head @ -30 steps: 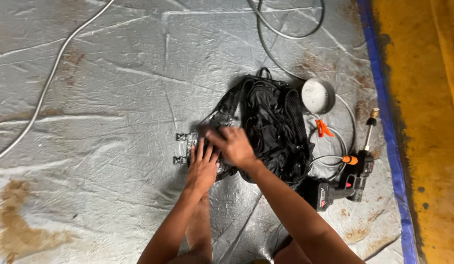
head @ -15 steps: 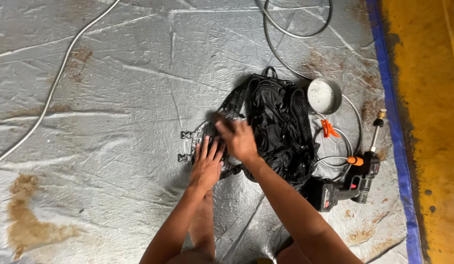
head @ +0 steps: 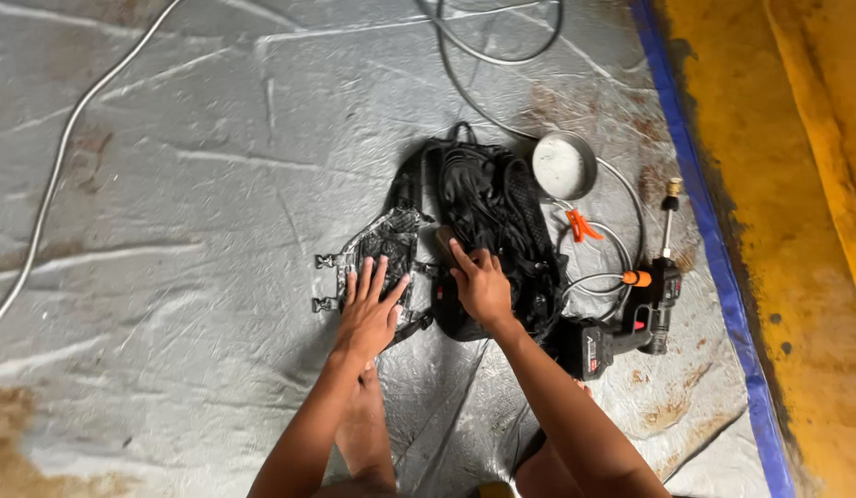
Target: The person sits on a plastic sheet and manipulates a black bag, smoothing its surface and handling a strap. They then use a small tool to work on a buckle or connector on the bag's strap.
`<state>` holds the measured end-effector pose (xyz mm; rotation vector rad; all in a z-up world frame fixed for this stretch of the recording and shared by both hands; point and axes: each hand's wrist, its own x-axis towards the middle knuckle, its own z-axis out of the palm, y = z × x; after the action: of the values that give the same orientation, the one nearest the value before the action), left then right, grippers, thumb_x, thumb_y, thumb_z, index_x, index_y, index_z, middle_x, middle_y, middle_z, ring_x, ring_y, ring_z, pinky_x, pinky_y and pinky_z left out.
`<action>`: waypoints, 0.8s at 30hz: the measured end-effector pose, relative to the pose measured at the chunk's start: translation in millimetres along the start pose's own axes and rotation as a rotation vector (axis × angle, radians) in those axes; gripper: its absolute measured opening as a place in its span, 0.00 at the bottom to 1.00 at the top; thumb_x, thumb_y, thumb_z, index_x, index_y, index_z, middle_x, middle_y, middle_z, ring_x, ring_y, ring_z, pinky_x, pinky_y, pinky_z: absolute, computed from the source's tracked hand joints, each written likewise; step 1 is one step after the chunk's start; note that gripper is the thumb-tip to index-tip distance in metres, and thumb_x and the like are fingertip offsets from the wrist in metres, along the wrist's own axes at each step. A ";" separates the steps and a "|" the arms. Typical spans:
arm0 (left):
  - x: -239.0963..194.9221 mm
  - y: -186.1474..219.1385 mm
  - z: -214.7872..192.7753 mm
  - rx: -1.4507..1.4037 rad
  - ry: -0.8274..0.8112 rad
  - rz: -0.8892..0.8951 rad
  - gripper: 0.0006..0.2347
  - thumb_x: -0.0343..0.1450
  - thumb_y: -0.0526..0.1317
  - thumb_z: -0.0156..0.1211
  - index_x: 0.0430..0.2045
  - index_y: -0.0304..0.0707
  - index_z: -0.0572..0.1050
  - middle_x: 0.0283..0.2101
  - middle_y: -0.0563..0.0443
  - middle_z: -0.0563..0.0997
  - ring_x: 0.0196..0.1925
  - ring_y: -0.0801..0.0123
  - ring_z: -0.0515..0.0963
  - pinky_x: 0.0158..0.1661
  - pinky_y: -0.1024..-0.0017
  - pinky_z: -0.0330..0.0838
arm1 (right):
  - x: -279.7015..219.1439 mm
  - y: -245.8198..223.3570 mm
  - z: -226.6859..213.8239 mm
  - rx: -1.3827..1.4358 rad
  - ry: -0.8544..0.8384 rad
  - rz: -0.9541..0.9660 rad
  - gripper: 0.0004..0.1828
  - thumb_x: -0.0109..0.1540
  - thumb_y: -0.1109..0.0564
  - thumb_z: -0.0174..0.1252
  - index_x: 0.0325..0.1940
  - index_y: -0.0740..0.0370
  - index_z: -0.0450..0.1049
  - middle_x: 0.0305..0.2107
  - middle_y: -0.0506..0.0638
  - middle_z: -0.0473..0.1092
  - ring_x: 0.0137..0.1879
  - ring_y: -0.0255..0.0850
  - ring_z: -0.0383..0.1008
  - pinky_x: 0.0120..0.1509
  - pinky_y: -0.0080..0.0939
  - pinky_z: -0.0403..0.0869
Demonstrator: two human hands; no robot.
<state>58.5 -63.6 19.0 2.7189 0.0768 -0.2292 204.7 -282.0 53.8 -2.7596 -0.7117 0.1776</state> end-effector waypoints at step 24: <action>50.1 -23.7 36.3 -0.042 0.366 -0.094 0.20 0.70 0.45 0.68 0.58 0.45 0.79 0.54 0.51 0.77 0.56 0.56 0.77 0.52 0.57 0.72 | 180.6 217.1 -49.2 -0.314 0.107 0.275 0.28 0.62 0.35 0.70 0.59 0.52 0.80 0.52 0.47 0.71 0.62 0.48 0.74 0.64 0.59 0.71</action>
<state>100.4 -55.5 -31.8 2.6853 0.3095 0.2428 469.8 -387.4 26.3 -3.1316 -0.3551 -0.0312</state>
